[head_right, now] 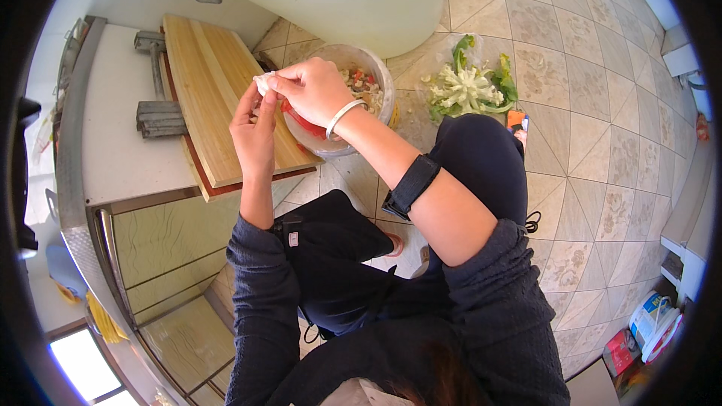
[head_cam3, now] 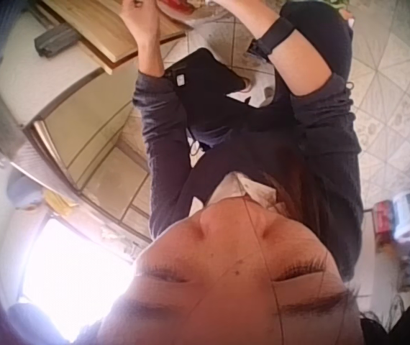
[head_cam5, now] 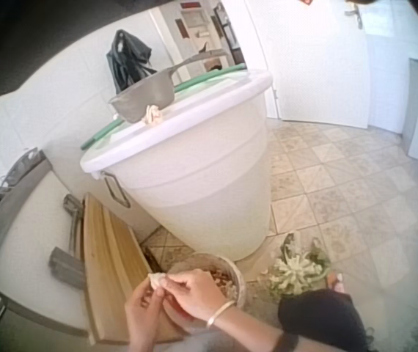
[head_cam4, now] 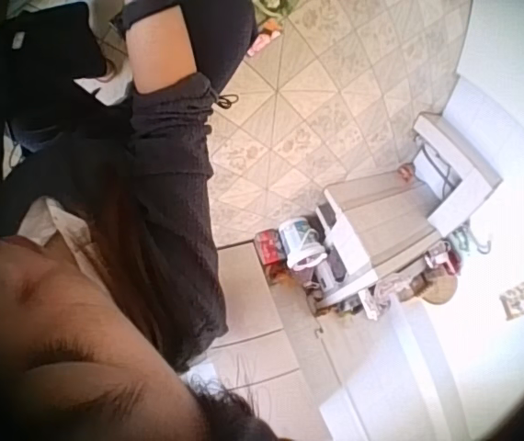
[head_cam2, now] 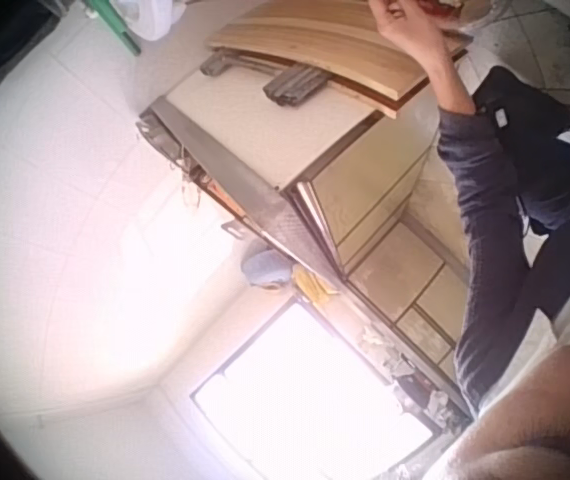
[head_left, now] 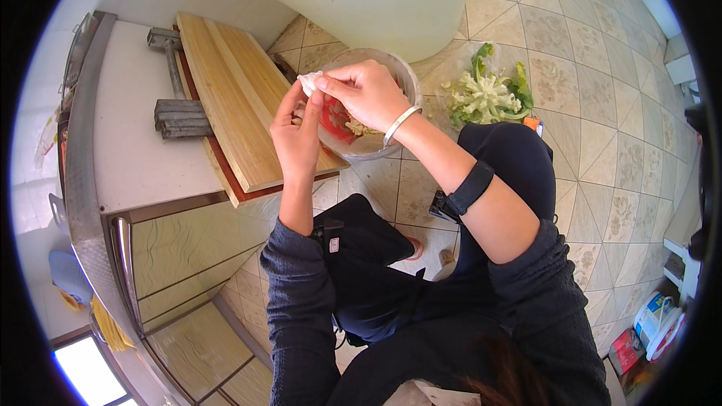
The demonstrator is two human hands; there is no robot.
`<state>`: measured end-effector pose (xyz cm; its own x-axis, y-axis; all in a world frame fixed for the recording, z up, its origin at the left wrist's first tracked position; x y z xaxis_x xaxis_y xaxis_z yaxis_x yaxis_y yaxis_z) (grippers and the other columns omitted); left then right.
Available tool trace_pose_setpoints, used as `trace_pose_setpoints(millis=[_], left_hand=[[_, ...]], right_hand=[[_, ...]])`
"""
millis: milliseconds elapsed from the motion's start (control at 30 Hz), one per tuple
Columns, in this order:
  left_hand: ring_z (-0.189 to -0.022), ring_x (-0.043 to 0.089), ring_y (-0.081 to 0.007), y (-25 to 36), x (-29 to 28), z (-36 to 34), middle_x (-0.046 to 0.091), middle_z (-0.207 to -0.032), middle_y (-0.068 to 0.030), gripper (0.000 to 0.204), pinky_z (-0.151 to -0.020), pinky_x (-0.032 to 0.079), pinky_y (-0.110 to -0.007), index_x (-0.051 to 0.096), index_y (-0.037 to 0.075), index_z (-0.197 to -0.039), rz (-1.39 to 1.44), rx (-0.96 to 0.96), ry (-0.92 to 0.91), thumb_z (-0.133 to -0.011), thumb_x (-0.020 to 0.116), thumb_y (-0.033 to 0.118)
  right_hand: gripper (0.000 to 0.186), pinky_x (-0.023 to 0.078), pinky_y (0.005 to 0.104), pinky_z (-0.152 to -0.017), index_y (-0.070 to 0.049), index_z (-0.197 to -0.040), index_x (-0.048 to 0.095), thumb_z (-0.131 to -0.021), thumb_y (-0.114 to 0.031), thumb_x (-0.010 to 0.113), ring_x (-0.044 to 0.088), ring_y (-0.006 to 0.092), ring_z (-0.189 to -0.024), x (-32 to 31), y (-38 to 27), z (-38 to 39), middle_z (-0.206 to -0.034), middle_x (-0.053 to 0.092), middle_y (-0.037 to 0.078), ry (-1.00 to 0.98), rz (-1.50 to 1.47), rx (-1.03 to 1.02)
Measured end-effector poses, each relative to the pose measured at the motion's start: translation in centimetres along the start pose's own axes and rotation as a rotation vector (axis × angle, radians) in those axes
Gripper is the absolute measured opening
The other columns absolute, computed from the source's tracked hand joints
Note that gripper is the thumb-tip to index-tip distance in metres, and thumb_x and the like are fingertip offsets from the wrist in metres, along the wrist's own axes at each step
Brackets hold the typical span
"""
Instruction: The person washes hands, stirs a boiling pot, places dough buns into a steamer, and prepares garlic by peeling and chopping it. The person uses a ladle to stir the pot and handles dough and garlic by hand.
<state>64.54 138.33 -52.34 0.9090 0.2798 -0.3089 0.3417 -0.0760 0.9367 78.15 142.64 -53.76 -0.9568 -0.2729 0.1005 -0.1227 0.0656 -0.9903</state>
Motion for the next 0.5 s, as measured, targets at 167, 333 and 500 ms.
trace_pose_setpoints(millis=[167,333,500], left_hand=[[-0.057,0.036,-0.0006,-0.6,-0.1,0.0,0.053,-0.073,0.0052,0.033,-0.049,0.026,-0.018,0.059,0.001,-0.119,0.141,-0.083,-0.018,-0.093,0.061,0.020],[-0.056,0.034,-0.0027,-1.4,0.4,0.0,0.055,-0.082,0.0035,0.028,-0.048,0.027,-0.018,0.055,0.003,-0.117,0.430,-0.238,-0.093,-0.096,0.054,0.022],[-0.055,0.031,-0.0028,-1.2,-0.5,-0.3,0.059,-0.102,-0.0013,0.023,-0.048,0.027,-0.017,0.051,0.005,-0.115,0.553,-0.258,0.049,-0.098,0.050,0.021]], right_hand=[[0.025,0.042,0.0243,-0.050,0.000,-0.090,0.071,-0.091,-0.023,0.061,0.050,0.0061,-0.053,-0.3,-0.4,0.2,-0.066,0.066,0.005,0.016,0.067,0.019],[0.024,0.043,0.0270,-0.051,0.000,-0.090,0.070,-0.088,-0.023,0.063,0.053,0.0112,-0.052,-1.0,-0.3,0.0,-0.064,0.065,0.008,0.132,0.073,-0.009],[0.023,0.048,0.0346,-0.059,-0.002,-0.100,0.067,-0.086,-0.020,0.064,0.060,0.0261,-0.059,-1.9,0.7,-0.4,-0.070,0.066,0.013,0.249,0.460,-0.133]])
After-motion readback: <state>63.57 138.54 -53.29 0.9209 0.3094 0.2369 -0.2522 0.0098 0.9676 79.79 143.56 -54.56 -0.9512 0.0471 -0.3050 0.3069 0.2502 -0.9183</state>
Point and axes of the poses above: each hand's wrist, its own z-axis away from the middle knuckle, its own x-axis out of the palm, y = z × x, the point moved 7 cm from there along -z, towards the middle knuckle
